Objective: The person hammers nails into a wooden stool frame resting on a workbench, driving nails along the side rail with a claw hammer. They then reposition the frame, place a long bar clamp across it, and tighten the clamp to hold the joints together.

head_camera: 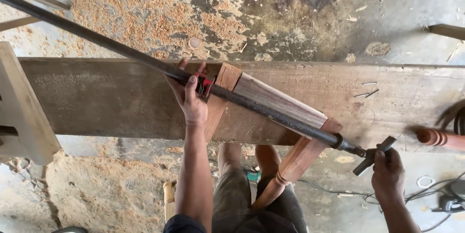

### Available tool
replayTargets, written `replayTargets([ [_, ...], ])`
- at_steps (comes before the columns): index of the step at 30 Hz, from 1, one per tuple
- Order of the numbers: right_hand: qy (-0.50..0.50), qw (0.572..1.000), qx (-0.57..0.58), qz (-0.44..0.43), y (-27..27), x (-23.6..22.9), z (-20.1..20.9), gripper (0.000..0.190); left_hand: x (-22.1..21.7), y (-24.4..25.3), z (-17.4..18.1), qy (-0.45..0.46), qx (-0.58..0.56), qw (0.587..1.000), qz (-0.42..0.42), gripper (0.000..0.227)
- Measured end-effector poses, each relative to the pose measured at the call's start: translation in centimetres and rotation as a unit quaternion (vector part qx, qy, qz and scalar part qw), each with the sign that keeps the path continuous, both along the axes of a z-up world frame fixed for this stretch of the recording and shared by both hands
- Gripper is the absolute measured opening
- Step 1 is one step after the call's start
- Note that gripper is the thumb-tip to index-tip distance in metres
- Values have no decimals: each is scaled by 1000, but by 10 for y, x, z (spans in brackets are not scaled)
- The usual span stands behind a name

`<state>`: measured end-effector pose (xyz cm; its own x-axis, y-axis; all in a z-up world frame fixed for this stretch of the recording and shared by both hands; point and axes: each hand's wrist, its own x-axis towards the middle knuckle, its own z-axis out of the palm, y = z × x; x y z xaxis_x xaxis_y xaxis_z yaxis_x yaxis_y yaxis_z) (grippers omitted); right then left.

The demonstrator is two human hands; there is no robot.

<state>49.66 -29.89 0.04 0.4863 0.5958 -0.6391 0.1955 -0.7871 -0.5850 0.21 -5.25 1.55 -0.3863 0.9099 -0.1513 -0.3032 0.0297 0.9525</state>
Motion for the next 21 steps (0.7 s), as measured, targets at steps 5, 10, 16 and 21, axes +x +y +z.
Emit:
replayTargets([
  [5, 8, 1000, -2, -23, -32, 0, -16, 24, -7, 5, -17, 7, -17, 1000, -19, 86],
  [10, -21, 999, 36, -12, -22, -21, -4, 35, 2, 15, -13, 12, -51, 998, -16, 83],
  [16, -73, 996, -55, 11, -16, -13, 17, 39, 4, 18, -17, -10, -11, 1000, -11, 80],
  [21, -104, 966, -82, 222, -19, 0, 49, 54, 3, 18, -14, 2, -31, 999, -19, 83],
])
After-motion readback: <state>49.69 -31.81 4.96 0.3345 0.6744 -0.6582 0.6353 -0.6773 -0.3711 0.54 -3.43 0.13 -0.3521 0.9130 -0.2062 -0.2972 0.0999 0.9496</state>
